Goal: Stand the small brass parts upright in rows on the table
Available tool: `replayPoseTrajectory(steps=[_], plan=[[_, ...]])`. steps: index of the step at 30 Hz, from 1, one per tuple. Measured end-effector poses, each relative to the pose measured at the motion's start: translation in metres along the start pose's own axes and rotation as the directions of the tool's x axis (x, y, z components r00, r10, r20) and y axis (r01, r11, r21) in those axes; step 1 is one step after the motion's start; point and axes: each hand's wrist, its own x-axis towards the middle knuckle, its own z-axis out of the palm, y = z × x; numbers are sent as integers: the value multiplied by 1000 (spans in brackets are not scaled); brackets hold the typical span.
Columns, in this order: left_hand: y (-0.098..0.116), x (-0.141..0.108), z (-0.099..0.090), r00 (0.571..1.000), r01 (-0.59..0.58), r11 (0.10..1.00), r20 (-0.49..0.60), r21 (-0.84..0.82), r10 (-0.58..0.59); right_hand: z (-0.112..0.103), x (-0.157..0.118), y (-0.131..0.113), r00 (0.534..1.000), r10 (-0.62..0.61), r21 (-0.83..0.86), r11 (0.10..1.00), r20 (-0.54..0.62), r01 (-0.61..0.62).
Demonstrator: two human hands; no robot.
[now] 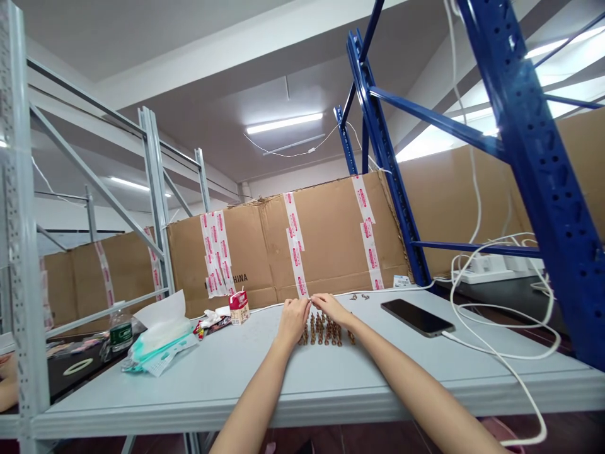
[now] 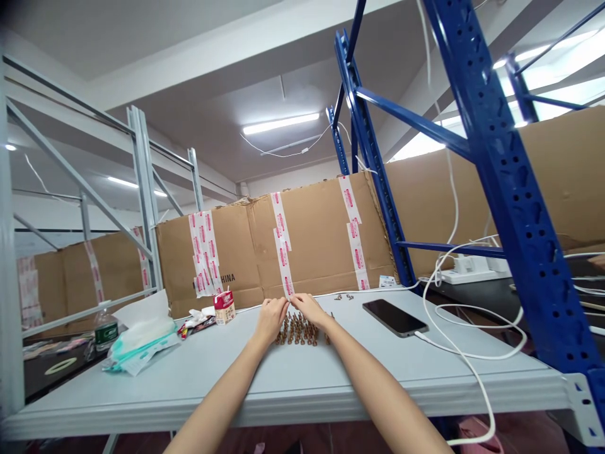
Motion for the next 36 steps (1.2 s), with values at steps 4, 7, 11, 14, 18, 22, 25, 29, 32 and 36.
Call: replayPoseTrajectory(steps=[4, 7, 11, 14, 18, 22, 25, 29, 32, 36], plan=[[-1, 0, 1, 1000, 17, 1000, -4, -13, -17, 0, 0, 0, 1000, -11, -7, 1000, -2, 11], [-1, 0, 1, 1000, 9, 999, -18, -46, -10, -1, 0, 1, 1000, -8, -3, 1000, -10, 8], [-1, 0, 0, 1000, -4, 999, -13, -37, 3, -1, 0, 1, 1000, 4, -12, 1000, 6, -4], [-1, 0, 1, 1000, 8, 1000, -6, -27, -8, -1, 0, -1, 1000, 4, -14, 1000, 15, -4], [-2, -1, 2, 1000, 11, 998, -12, -59, -11, -4, -1, -6, 1000, -4, 4, 1000, -8, 4], [-4, -1, 4, 1000, 0, 1000, 9, -30, 0, -6, -3, -11, 1000, -4, 8, 1000, -4, 4], [-3, -1, 2, 1000, 4, 1000, 25, -26, -3, -6, -4, -12, 1000, -11, -3, 1000, 0, 11], [-2, -1, 0, 1000, 24, 997, 21, -73, -23, -5, -3, -10, 1000, -5, -15, 1000, 11, 5], [-1, -1, 0, 1000, 6, 996, 9, -93, -5, -5, -3, -11, 1000, -4, -23, 1000, 11, 4], [-1, -1, 1, 1000, 1, 998, 16, -57, 0, -8, -4, -14, 1000, 2, -39, 999, -13, -3]])
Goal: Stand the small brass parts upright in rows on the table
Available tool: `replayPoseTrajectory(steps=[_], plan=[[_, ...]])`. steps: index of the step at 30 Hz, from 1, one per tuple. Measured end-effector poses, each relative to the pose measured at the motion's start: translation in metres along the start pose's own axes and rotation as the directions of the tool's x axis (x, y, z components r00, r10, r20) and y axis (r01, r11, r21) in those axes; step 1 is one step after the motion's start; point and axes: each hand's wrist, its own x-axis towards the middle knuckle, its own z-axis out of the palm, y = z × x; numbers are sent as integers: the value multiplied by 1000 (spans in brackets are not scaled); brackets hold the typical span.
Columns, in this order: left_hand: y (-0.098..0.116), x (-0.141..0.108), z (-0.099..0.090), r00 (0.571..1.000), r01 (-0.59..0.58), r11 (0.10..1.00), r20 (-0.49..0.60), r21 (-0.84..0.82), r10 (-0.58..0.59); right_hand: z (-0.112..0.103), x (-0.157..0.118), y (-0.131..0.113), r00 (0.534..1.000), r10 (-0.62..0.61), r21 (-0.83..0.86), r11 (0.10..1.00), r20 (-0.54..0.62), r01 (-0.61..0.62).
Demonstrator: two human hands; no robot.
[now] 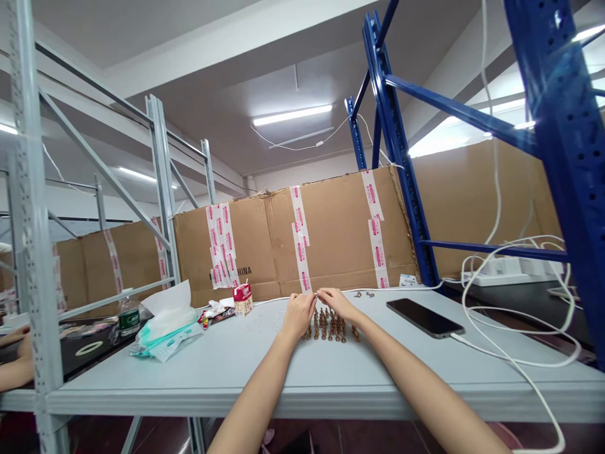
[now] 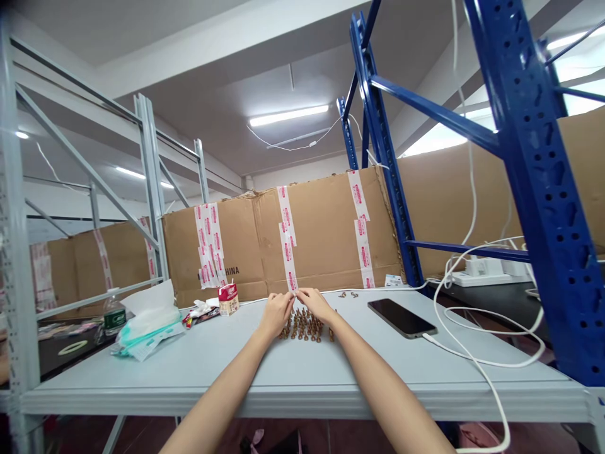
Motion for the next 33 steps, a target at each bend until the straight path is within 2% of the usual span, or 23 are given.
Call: replayPoseTrajectory(steps=[4, 8, 13, 17, 20, 22, 24, 27, 29, 31, 33], plan=[[0, 0, -1, 999, 38, 999, 1, 7, -38, -4, 0, -4, 998, 53, 15, 999, -29, -53], [1, 0, -1, 999, 42, 999, 6, -20, -42, -4, 1, -4, 998, 68, 47, 997, -1, -68], [-1, 0, 2, 1000, 18, 999, 24, -30, -18, 0, 1, 4, 998, 52, -7, 999, 39, -52], [-2, 0, 5, 999, 16, 999, 46, -52, -14, -1, 0, 2, 996, 46, 109, 993, 71, -53], [-1, 0, 4, 998, 27, 996, 63, -86, -22, -7, 0, -4, 987, 45, 175, 982, 154, -72], [-1, 0, 2, 998, 45, 992, 49, -117, -39, -10, 1, -5, 981, 79, 182, 977, 180, -112], [-4, -1, -2, 996, 91, 985, 0, -149, -92, -12, 2, -2, 982, 122, 182, 972, 148, -148], [-22, -5, -8, 969, 218, 957, -79, -192, -236, -11, 3, 7, 988, 146, 161, 975, 46, -151], [-47, -12, -14, 938, 304, 928, -100, -214, -331, -11, 3, 13, 991, 134, 147, 980, 7, -133], [-80, -25, -21, 918, 365, 901, -72, -235, -391, -12, 4, 17, 994, 109, 119, 987, -3, -108], [-116, -43, -29, 901, 418, 864, 8, -282, -434, -14, 6, 20, 995, 105, 40, 994, 1, -105]])
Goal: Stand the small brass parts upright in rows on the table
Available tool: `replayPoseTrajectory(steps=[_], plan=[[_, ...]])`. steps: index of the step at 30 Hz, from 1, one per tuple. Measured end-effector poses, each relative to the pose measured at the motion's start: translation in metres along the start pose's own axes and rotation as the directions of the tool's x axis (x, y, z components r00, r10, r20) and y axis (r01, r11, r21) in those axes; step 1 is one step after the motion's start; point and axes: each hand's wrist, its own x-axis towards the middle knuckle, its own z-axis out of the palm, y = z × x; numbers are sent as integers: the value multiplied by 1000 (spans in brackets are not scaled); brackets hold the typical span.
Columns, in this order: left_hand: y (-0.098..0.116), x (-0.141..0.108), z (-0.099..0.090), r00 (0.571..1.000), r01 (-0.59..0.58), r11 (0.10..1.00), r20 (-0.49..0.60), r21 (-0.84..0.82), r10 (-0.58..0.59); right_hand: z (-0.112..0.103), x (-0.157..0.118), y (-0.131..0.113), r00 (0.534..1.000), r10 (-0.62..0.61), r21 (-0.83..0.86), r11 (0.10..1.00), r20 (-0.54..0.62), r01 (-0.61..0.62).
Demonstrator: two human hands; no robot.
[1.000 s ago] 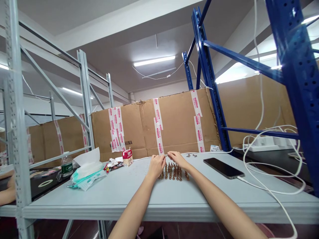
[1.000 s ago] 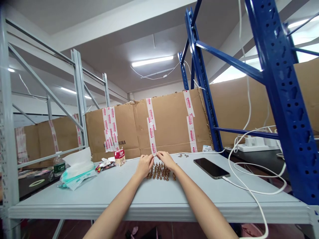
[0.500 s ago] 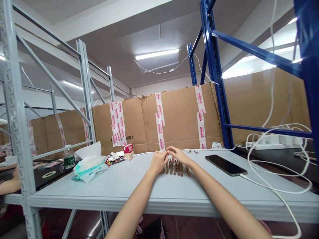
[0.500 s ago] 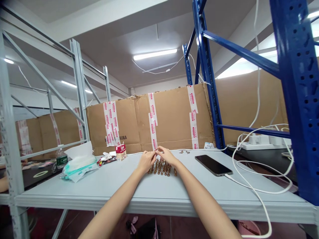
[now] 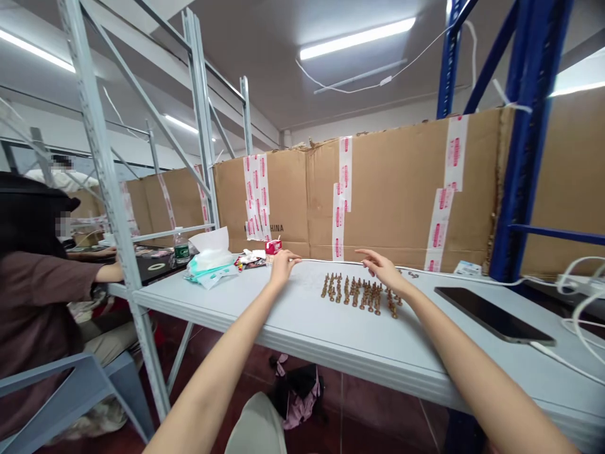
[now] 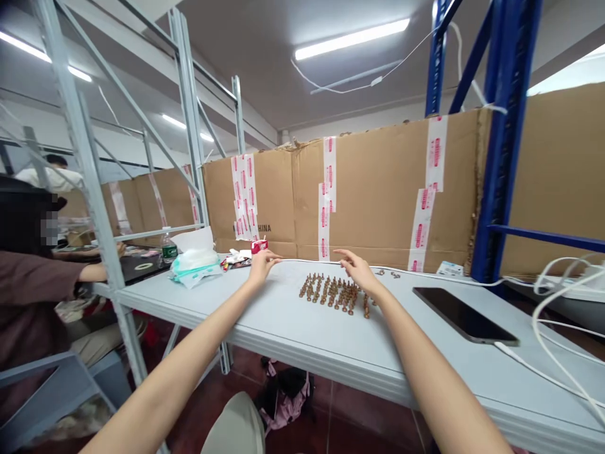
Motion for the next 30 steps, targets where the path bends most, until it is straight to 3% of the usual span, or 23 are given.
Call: replayPoseTrajectory(steps=[3, 5, 9, 22, 25, 30], plan=[[-52, -6, -27, 978, 210, 978, -20, 0, -210, -3, 3, 2, 999, 28, -97, 995, 34, -24], [-80, -12, -40, 963, 269, 963, -13, -12, -269, -4, 4, 3, 998, 31, -92, 995, 53, -26], [-110, -26, -53, 940, 340, 940, 41, 3, -340, -3, 5, 6, 994, 61, -32, 998, 88, -58], [-123, -34, -41, 908, 312, 950, 298, -14, -294, -7, -2, -14, 969, 241, 167, 955, 53, -247], [-125, -34, -40, 905, 330, 943, 302, -52, -300, -8, -2, -15, 954, 290, 205, 931, 81, -301], [-122, -33, -40, 911, 279, 959, 302, 50, -280, -12, -2, -16, 957, 287, 234, 928, 54, -291]])
